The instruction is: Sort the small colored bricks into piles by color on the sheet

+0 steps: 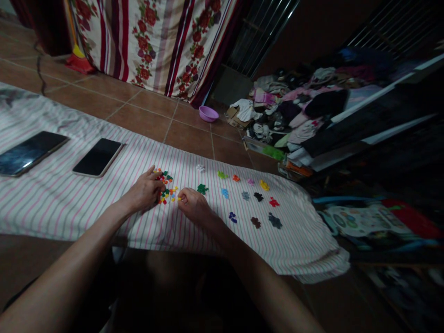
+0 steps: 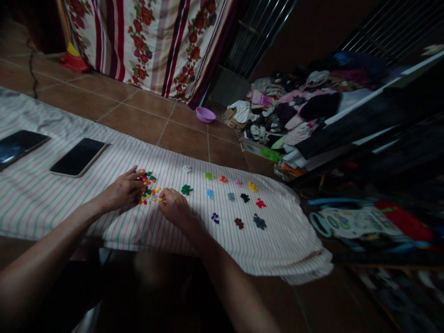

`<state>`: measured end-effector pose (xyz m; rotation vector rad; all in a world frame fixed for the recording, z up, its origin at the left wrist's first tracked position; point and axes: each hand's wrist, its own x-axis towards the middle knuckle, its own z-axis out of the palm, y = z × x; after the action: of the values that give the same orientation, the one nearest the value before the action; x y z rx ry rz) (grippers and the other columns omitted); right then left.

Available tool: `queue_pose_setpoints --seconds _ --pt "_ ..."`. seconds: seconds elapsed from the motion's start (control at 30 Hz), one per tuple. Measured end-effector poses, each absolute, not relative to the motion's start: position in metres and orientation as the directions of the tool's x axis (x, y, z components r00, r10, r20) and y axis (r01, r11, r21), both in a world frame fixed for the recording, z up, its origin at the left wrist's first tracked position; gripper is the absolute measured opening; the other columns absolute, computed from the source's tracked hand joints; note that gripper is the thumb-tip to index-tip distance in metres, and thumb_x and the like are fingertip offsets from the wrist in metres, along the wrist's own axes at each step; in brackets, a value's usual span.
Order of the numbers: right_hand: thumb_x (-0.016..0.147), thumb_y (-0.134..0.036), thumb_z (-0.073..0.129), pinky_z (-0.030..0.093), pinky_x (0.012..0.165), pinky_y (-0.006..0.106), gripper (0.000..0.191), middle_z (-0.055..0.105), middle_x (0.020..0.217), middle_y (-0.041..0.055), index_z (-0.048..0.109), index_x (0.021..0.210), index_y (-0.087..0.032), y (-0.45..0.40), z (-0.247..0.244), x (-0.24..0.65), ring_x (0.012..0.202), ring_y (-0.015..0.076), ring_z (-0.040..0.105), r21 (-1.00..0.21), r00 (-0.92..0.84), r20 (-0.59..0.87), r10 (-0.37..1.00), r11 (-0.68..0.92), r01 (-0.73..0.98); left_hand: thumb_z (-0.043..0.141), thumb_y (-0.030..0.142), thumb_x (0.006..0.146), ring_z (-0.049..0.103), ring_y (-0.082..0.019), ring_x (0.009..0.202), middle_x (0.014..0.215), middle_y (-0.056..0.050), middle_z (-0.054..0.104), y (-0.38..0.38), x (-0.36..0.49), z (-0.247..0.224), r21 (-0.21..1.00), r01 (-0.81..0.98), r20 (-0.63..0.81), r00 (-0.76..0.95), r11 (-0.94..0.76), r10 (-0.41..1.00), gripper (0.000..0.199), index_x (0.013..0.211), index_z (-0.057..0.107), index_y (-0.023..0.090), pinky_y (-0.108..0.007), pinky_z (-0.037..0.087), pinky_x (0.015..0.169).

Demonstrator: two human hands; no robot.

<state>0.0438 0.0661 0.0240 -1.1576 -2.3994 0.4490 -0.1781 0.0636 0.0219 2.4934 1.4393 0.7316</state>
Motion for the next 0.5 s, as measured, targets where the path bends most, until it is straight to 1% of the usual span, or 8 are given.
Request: queue_pose_setpoints --seconds 0.13,0.27,0.4,0.5 --pt "0.071 -0.01 0.045 0.043 0.07 0.027 0.018 0.058 0.074 0.0015 0.054 0.08 -0.021 0.067 0.024 0.049 0.07 0.0158 0.053 -0.465 -0.542 0.275 0.794 0.604 0.648 0.045 0.012 0.083 0.053 -0.021 0.124 0.11 -0.007 0.07 0.064 -0.177 0.019 0.382 0.759 0.334 0.418 -0.527 0.845 0.027 0.086 0.07 0.02 -0.053 0.023 0.119" --pt "0.07 -0.008 0.044 0.043 0.07 0.027 0.021 0.059 0.076 0.002 0.056 0.081 -0.021 0.073 0.022 0.06 0.071 0.0159 0.054 -0.467 -0.514 0.272 0.814 0.578 0.669 0.048 0.013 0.082 0.053 -0.023 0.125 0.105 -0.006 0.071 0.066 -0.177 0.018 0.388 0.755 0.327 0.423 -0.528 0.845 0.024 0.086 0.071 0.021 -0.055 0.023 0.119" --pt "0.073 -0.01 0.046 0.043 0.069 0.026 0.019 0.059 0.074 0.0012 0.059 0.082 -0.021 0.077 0.024 0.076 0.071 0.0157 0.054 -0.484 -0.462 0.264 0.846 0.531 0.696 0.047 0.012 0.081 0.051 -0.024 0.127 0.101 -0.006 0.072 0.066 -0.177 0.016 0.39 0.746 0.338 0.43 -0.54 0.837 0.025 0.084 0.07 0.022 -0.056 0.023 0.119" --pt "0.077 -0.014 0.049 0.043 0.068 0.026 0.015 0.059 0.074 0.0002 0.06 0.083 -0.021 0.079 0.027 0.089 0.07 0.0149 0.055 -0.504 -0.44 0.246 0.864 0.501 0.703 0.046 0.012 0.081 0.052 -0.024 0.126 0.103 -0.006 0.071 0.067 -0.175 0.015 0.391 0.748 0.341 0.423 -0.536 0.839 0.026 0.084 0.07 0.022 -0.056 0.023 0.118"
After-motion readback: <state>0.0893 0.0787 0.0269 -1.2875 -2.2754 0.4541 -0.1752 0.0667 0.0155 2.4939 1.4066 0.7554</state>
